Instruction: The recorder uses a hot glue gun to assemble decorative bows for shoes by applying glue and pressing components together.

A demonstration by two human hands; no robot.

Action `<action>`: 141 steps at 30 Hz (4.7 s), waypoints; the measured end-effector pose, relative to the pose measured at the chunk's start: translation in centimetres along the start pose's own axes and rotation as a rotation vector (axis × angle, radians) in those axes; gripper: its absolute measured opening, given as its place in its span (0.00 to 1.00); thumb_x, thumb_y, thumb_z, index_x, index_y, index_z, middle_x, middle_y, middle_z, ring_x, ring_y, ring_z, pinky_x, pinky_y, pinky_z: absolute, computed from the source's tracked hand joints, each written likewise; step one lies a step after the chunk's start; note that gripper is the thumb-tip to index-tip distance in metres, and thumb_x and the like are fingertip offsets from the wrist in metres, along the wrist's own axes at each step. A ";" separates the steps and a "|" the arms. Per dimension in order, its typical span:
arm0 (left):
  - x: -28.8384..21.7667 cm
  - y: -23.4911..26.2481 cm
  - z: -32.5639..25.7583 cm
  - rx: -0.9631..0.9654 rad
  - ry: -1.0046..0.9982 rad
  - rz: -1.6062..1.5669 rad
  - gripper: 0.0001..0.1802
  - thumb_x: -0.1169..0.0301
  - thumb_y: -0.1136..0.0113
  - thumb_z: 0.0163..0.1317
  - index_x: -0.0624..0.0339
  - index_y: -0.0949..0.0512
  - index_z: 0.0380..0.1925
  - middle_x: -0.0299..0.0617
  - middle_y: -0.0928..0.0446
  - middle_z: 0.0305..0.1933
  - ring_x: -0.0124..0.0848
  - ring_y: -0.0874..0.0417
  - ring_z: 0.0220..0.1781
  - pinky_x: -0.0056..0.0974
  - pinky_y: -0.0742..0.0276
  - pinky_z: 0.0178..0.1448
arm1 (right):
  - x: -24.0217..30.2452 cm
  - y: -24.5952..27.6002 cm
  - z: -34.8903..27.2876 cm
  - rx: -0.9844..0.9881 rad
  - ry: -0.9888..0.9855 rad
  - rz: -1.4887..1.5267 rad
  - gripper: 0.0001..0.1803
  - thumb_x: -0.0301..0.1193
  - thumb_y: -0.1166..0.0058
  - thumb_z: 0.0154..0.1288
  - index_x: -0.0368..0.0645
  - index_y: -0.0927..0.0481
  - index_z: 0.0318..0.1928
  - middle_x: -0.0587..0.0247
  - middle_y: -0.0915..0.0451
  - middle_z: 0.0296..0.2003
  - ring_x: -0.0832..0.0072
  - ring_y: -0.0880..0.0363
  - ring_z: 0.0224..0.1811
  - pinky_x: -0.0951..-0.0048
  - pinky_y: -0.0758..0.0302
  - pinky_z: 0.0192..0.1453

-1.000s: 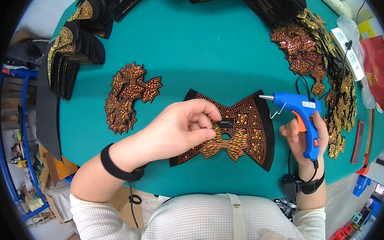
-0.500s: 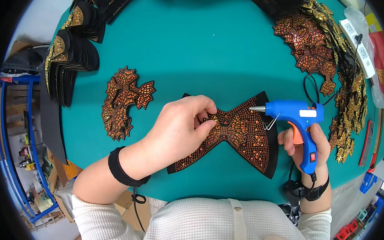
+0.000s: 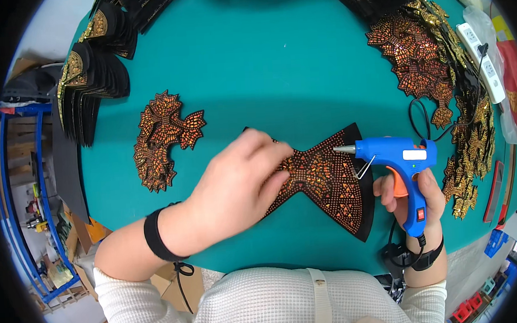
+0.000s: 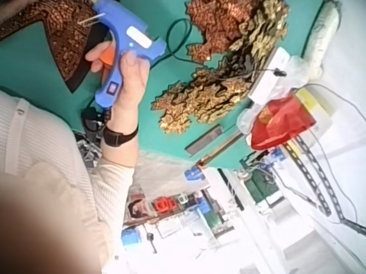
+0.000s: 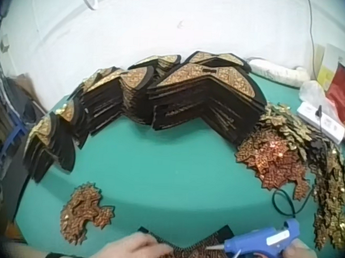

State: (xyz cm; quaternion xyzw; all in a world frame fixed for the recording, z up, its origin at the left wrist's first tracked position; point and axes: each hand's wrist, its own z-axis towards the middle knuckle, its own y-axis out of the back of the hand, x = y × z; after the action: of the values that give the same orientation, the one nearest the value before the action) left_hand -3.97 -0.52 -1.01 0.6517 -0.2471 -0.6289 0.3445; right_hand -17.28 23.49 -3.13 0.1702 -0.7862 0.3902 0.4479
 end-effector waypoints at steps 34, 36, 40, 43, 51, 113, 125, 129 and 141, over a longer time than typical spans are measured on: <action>-1.8 -0.6 -1.5 0.222 -0.191 0.299 0.31 0.63 0.33 0.39 0.69 0.25 0.44 0.41 0.30 0.42 0.32 0.33 0.33 0.30 0.28 0.31 | -0.2 -0.3 0.6 0.016 0.038 0.003 0.39 0.49 0.55 0.61 0.26 0.44 0.60 0.56 0.24 0.20 0.77 0.30 0.16 0.71 0.33 0.38; -1.8 -0.5 -1.4 0.238 -0.198 0.311 0.31 0.62 0.33 0.39 0.69 0.25 0.44 0.42 0.30 0.42 0.32 0.33 0.32 0.30 0.28 0.30 | -0.1 -0.4 0.6 0.023 0.033 -0.008 0.40 0.49 0.55 0.61 0.27 0.44 0.60 0.56 0.24 0.20 0.77 0.30 0.16 0.71 0.33 0.38; -2.0 -0.2 -1.4 0.250 -0.208 0.326 0.31 0.62 0.33 0.39 0.70 0.25 0.43 0.41 0.30 0.42 0.32 0.33 0.33 0.30 0.28 0.30 | -0.3 -0.5 0.4 0.017 0.034 -0.007 0.40 0.49 0.55 0.61 0.27 0.45 0.61 0.56 0.24 0.20 0.77 0.30 0.16 0.71 0.32 0.39; -2.0 -0.2 -1.3 0.254 -0.208 0.311 0.30 0.62 0.33 0.40 0.68 0.25 0.44 0.41 0.30 0.42 0.33 0.33 0.33 0.31 0.28 0.32 | -0.5 -0.4 0.3 -0.002 0.054 0.009 0.36 0.49 0.56 0.63 0.27 0.40 0.58 0.56 0.24 0.21 0.77 0.30 0.16 0.70 0.32 0.39; -1.3 0.8 -2.6 0.144 -0.138 0.101 0.30 0.68 0.32 0.42 0.63 0.27 0.49 0.45 0.28 0.42 0.39 0.29 0.35 0.37 0.27 0.39 | -0.6 0.7 0.2 0.018 0.025 0.029 0.35 0.51 0.54 0.59 0.26 0.31 0.47 0.50 0.22 0.24 0.74 0.29 0.20 0.70 0.31 0.44; -0.9 -0.3 -2.9 0.050 -0.246 0.240 0.25 0.79 0.36 0.40 0.67 0.25 0.43 0.45 0.28 0.44 0.40 0.27 0.39 0.37 0.27 0.41 | -0.6 0.4 0.0 0.021 0.036 0.067 0.36 0.50 0.51 0.56 0.25 0.33 0.50 0.50 0.22 0.23 0.74 0.28 0.19 0.69 0.31 0.45; -1.0 -1.2 -2.2 0.213 -0.267 0.416 0.28 0.71 0.35 0.40 0.67 0.25 0.46 0.39 0.32 0.43 0.33 0.33 0.37 0.31 0.28 0.41 | -0.5 -0.3 0.4 0.040 0.085 0.028 0.34 0.48 0.59 0.64 0.27 0.37 0.56 0.57 0.24 0.21 0.78 0.30 0.17 0.69 0.32 0.41; -1.1 -1.0 -2.0 0.205 -0.279 0.408 0.28 0.71 0.35 0.40 0.67 0.25 0.46 0.38 0.32 0.43 0.33 0.34 0.37 0.31 0.28 0.42 | -0.6 0.0 0.2 0.039 0.070 0.025 0.35 0.48 0.57 0.63 0.27 0.38 0.57 0.56 0.23 0.21 0.78 0.30 0.17 0.69 0.32 0.43; 0.5 1.8 -3.9 -0.072 0.205 0.198 0.25 0.73 0.40 0.52 0.67 0.31 0.52 0.53 0.31 0.48 0.43 0.25 0.40 0.38 0.26 0.41 | -0.2 0.0 0.1 0.064 0.052 -0.009 0.29 0.47 0.56 0.62 0.31 0.31 0.48 0.52 0.23 0.22 0.75 0.30 0.18 0.67 0.30 0.44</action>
State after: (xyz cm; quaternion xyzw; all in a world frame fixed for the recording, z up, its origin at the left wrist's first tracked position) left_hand 0.10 -1.51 -0.07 0.6720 -0.2512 -0.5305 0.4516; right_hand -17.27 23.40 -3.32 0.1780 -0.7607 0.4173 0.4642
